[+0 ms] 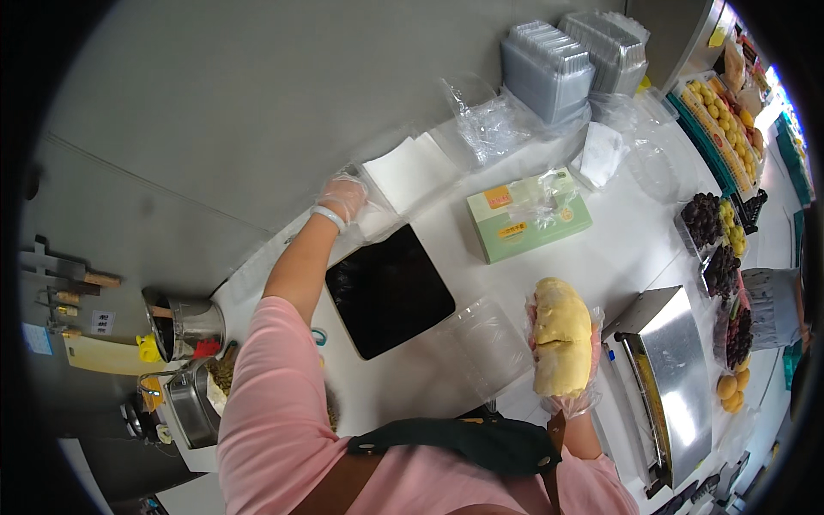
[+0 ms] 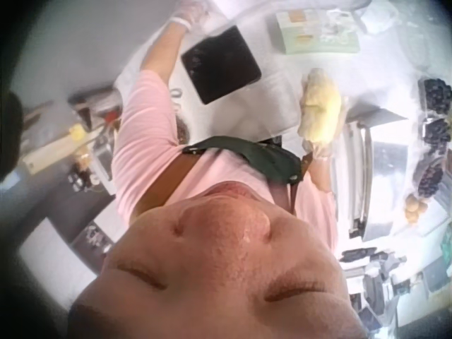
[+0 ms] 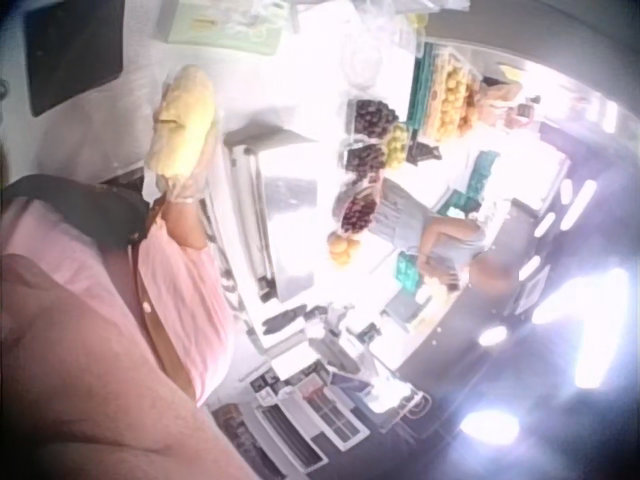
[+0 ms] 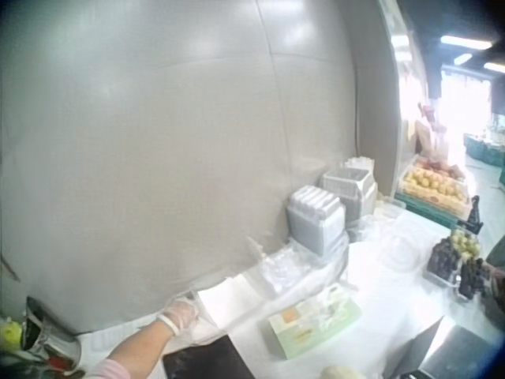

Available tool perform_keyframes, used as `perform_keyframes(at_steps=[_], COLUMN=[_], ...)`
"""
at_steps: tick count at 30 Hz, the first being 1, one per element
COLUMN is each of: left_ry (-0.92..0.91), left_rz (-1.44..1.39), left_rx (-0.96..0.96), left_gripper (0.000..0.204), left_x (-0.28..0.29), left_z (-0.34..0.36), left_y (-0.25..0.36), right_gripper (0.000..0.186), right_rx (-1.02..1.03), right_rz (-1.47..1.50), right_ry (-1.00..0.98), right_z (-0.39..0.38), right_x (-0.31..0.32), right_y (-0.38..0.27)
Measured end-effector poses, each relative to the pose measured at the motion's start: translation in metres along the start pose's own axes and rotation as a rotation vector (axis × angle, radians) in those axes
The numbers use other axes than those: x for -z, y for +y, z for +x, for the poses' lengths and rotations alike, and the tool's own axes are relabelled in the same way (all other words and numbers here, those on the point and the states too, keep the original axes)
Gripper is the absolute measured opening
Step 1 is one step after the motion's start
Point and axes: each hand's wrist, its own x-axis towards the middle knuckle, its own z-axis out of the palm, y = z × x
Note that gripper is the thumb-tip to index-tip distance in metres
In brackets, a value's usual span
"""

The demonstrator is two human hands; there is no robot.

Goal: The person opens a durian by hand, separates the husk, and removes the fruit pods. They place the pods into a plastic bag and then into a container on the counter.

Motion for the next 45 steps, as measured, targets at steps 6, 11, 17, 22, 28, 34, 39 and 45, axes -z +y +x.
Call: perform_keyframes(at_steps=[6, 11, 17, 22, 28, 34, 39, 45], left_ry=[0.076, 0.099, 0.324, 0.547, 0.262, 0.791, 0.703, 0.096], left_rz=[-0.090, -0.938, -2.330, -2.632, -3.040, -2.265, -2.712, -3.359], left_rx=[0.043, 0.147, 0.150, 0.171, -0.266, -0.276, -0.284, -0.892], left_gripper=[0.024, 0.019, 0.013, 0.043, 0.069, 0.076, 0.073, 0.074], left_x=[0.061, 0.071, 0.043, 0.041, 0.029, 0.027, -0.003, -0.039], left_z=[-0.091, -0.235, -0.364, -0.411, -0.421, -0.429, -0.417, -0.432], left_y=[-0.056, -0.084, 0.034, 0.123, 0.097, 0.117, 0.135, 0.136], right_gripper=[0.069, 0.064, 0.056, 0.053, 0.069, 0.076, 0.074, 0.072], right_rx=[-0.068, -0.130, -0.325, -0.419, -0.127, 0.191, 0.743, 0.312], right_rz=[0.008, -0.051, -0.043, -0.168, -0.555, -1.199, -2.117, -1.207], right_ry=[-0.085, -0.183, -0.282, -0.305, -0.369, -0.509, -0.518, -0.289], right_z=[0.002, 0.019, 0.041, 0.021, -0.030, -0.038, -0.049, -0.067], right_x=[-0.017, -0.027, -0.035, -0.028, -0.036, -0.034, -0.047, -0.096], right_y=[0.034, 0.090, 0.182, 0.230, 0.271, 0.294, 0.304, 0.240])
